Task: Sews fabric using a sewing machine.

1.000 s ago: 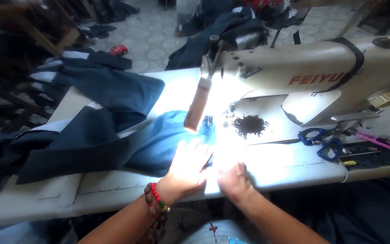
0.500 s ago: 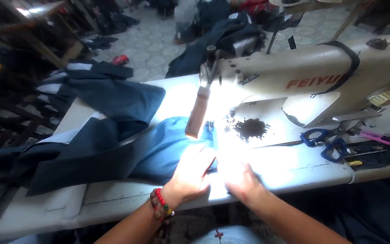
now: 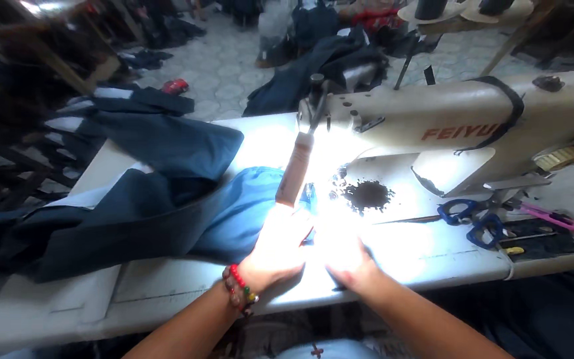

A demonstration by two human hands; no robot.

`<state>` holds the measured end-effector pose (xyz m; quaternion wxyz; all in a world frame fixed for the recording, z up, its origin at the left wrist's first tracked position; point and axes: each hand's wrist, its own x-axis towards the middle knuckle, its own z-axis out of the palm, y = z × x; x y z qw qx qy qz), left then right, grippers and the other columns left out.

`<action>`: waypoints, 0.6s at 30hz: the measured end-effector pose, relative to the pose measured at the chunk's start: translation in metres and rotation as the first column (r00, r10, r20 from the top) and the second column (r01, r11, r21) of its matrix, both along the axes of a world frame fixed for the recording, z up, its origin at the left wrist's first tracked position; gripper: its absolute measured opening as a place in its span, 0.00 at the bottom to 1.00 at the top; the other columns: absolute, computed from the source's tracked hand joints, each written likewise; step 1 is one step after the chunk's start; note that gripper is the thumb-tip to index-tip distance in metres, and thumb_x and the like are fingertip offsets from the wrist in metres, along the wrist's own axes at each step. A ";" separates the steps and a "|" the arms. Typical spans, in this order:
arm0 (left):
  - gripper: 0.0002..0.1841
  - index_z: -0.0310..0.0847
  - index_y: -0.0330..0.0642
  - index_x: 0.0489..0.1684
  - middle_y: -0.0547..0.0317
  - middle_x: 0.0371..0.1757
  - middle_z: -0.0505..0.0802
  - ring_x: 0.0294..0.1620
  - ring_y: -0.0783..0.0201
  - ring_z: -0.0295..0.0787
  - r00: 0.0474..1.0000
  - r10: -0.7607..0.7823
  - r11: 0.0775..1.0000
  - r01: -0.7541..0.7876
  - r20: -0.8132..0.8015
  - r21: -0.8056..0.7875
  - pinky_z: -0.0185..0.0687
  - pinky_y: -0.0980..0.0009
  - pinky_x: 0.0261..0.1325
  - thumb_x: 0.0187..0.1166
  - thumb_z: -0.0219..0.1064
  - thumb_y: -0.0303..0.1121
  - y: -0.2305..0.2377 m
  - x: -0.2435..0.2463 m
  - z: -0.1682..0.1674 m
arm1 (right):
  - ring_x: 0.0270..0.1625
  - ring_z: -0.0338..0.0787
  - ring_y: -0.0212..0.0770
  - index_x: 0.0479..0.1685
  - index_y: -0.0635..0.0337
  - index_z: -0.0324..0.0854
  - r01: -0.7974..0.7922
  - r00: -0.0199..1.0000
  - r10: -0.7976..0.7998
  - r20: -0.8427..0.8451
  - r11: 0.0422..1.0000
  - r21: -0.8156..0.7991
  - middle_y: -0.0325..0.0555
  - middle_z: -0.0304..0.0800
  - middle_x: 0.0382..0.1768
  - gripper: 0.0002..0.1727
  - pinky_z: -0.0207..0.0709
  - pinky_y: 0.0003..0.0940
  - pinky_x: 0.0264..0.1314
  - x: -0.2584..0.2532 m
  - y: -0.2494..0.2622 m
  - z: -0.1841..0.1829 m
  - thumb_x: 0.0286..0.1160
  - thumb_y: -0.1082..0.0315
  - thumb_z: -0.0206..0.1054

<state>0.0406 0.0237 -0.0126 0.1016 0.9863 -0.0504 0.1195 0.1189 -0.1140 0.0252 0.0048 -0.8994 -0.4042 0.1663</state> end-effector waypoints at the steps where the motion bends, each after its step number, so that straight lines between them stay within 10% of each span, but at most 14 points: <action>1: 0.28 0.86 0.47 0.70 0.57 0.70 0.90 0.74 0.46 0.81 1.000 0.003 1.000 -0.003 -0.006 0.003 0.71 0.43 0.69 0.68 0.53 0.37 0.001 0.001 0.001 | 0.70 0.84 0.59 0.75 0.66 0.76 -0.011 1.000 0.011 0.004 1.000 -0.008 0.63 0.83 0.66 0.22 0.77 0.52 0.65 0.000 0.000 0.000 0.87 0.71 0.50; 14: 0.25 0.88 0.44 0.66 0.52 0.67 0.91 0.73 0.46 0.82 0.995 0.049 0.998 -0.053 0.087 0.044 0.71 0.42 0.72 0.74 0.56 0.40 0.008 0.011 -0.003 | 0.71 0.84 0.60 0.68 0.63 0.84 0.077 0.997 -0.068 -0.045 0.966 0.249 0.63 0.87 0.65 0.21 0.74 0.54 0.73 0.027 0.007 -0.011 0.89 0.65 0.51; 18: 0.13 0.94 0.42 0.49 0.50 0.52 0.94 0.62 0.49 0.89 0.931 0.038 0.999 -0.042 0.364 0.002 0.80 0.50 0.68 0.80 0.63 0.34 0.013 -0.004 -0.013 | 0.44 0.93 0.46 0.55 0.67 0.89 0.196 0.981 -0.125 -0.151 0.640 0.743 0.54 0.94 0.40 0.16 0.84 0.44 0.53 0.030 -0.014 -0.033 0.80 0.64 0.66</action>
